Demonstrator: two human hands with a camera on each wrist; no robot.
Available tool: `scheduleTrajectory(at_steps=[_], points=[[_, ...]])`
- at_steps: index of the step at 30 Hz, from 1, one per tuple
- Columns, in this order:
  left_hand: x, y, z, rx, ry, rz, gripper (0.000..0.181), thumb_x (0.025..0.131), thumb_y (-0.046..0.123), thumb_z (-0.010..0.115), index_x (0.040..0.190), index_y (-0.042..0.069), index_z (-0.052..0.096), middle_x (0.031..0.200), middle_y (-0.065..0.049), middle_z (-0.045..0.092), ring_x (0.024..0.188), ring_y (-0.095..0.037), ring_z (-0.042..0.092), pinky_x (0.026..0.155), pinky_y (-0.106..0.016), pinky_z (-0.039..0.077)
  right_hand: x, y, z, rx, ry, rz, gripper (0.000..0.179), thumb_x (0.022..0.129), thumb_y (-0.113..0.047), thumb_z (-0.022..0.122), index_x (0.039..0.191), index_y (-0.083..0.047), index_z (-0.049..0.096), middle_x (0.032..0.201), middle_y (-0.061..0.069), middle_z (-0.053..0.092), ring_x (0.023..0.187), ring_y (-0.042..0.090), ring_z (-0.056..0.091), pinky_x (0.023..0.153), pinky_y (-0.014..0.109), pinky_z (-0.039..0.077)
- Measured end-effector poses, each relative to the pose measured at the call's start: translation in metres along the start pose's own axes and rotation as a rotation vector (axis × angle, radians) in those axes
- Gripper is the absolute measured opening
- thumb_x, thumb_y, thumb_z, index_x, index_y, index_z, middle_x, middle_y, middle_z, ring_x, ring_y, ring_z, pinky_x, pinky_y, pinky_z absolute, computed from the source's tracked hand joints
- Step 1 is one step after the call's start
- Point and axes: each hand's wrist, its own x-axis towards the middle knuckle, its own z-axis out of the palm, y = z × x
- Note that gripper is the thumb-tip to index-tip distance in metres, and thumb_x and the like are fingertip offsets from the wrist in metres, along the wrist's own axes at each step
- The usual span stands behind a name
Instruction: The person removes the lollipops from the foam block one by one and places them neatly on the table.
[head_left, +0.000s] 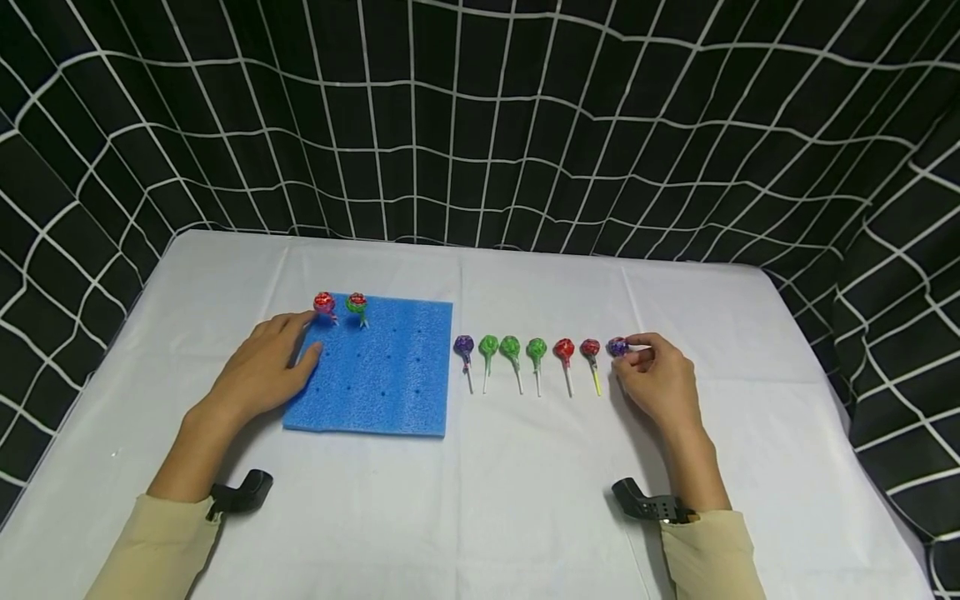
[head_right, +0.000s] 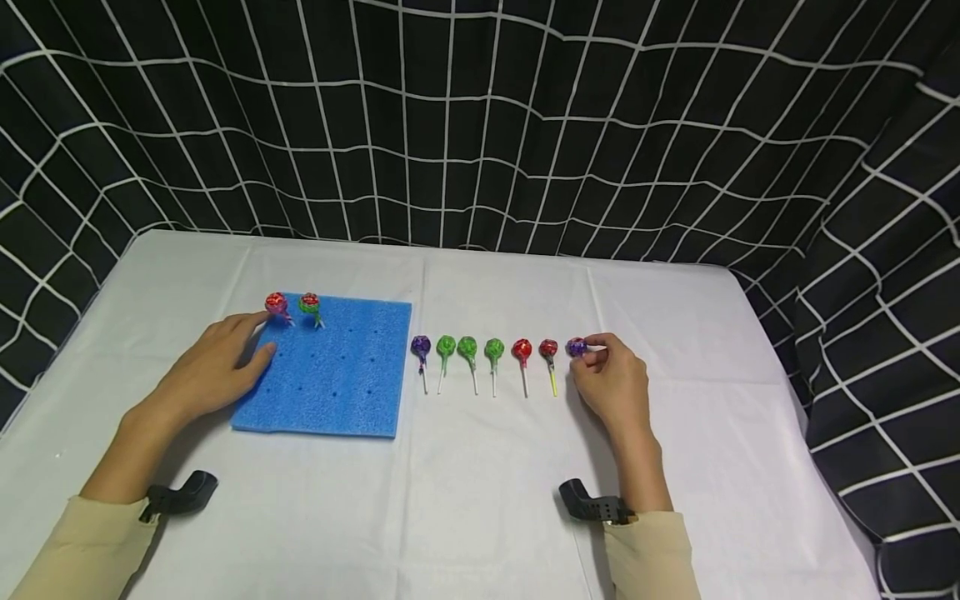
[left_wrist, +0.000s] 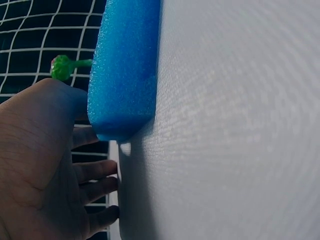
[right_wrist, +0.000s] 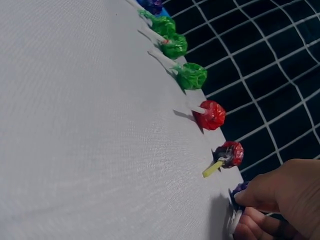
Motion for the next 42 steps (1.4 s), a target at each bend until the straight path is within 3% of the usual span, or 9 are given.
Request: scheduleTrajectory(at_steps=[9, 18, 25, 31, 35, 42], points=[[-0.002, 0.0, 0.0, 0.0, -0.002, -0.001, 0.061, 0.109, 0.032, 0.048, 0.162, 0.003, 0.038, 0.163, -0.029, 0.041, 0.154, -0.051, 0.034, 0.125, -0.07, 0.029, -0.002, -0.004, -0.001, -0.006, 0.001, -0.003, 0.042, 0.095, -0.023, 0.072, 0.131, 0.0, 0.068, 0.095, 0.019, 0.078, 0.072, 0.008, 0.063, 0.071, 0.03, 0.049], [-0.004, 0.0, 0.0, 0.004, -0.003, -0.011, 0.061, 0.109, 0.031, 0.048, 0.162, 0.002, 0.038, 0.163, -0.03, 0.04, 0.154, -0.052, 0.034, 0.125, -0.07, 0.029, -0.004, -0.01, -0.006, -0.017, 0.004, 0.011, 0.041, 0.099, -0.03, 0.068, 0.127, -0.001, 0.071, 0.097, 0.02, 0.079, 0.075, 0.012, 0.068, 0.072, 0.032, 0.049], [-0.005, -0.001, 0.001, 0.001, 0.001, -0.009, 0.061, 0.109, 0.031, 0.048, 0.161, 0.002, 0.038, 0.163, -0.03, 0.041, 0.154, -0.052, 0.034, 0.125, -0.07, 0.03, -0.005, -0.015, -0.007, -0.011, 0.056, 0.021, 0.038, 0.099, -0.029, 0.066, 0.125, -0.002, 0.073, 0.097, 0.019, 0.08, 0.081, 0.019, 0.071, 0.076, 0.033, 0.049], [-0.002, -0.002, 0.002, -0.003, 0.003, -0.005, 0.061, 0.109, 0.032, 0.048, 0.162, 0.002, 0.038, 0.163, -0.029, 0.04, 0.154, -0.051, 0.034, 0.125, -0.07, 0.03, -0.005, -0.027, -0.005, 0.028, 0.123, -0.044, 0.035, 0.1, -0.026, 0.067, 0.122, 0.0, 0.074, 0.103, 0.022, 0.079, 0.095, 0.037, 0.076, 0.083, 0.041, 0.053], [0.002, -0.002, 0.001, -0.005, 0.003, 0.005, 0.061, 0.109, 0.032, 0.047, 0.162, 0.003, 0.037, 0.164, -0.029, 0.04, 0.154, -0.051, 0.033, 0.126, -0.07, 0.029, -0.005, -0.043, -0.005, 0.046, 0.146, -0.081, 0.034, 0.099, -0.023, 0.066, 0.121, 0.001, 0.074, 0.11, 0.025, 0.077, 0.102, 0.039, 0.074, 0.086, 0.046, 0.058], [0.002, -0.001, -0.001, 0.001, -0.01, -0.004, 0.061, 0.109, 0.032, 0.047, 0.162, 0.003, 0.037, 0.165, -0.029, 0.039, 0.155, -0.051, 0.033, 0.126, -0.07, 0.029, -0.005, -0.063, 0.004, 0.111, 0.081, -0.151, 0.031, 0.1, -0.018, 0.067, 0.124, 0.002, 0.072, 0.116, 0.025, 0.072, 0.106, 0.04, 0.074, 0.091, 0.054, 0.061]])
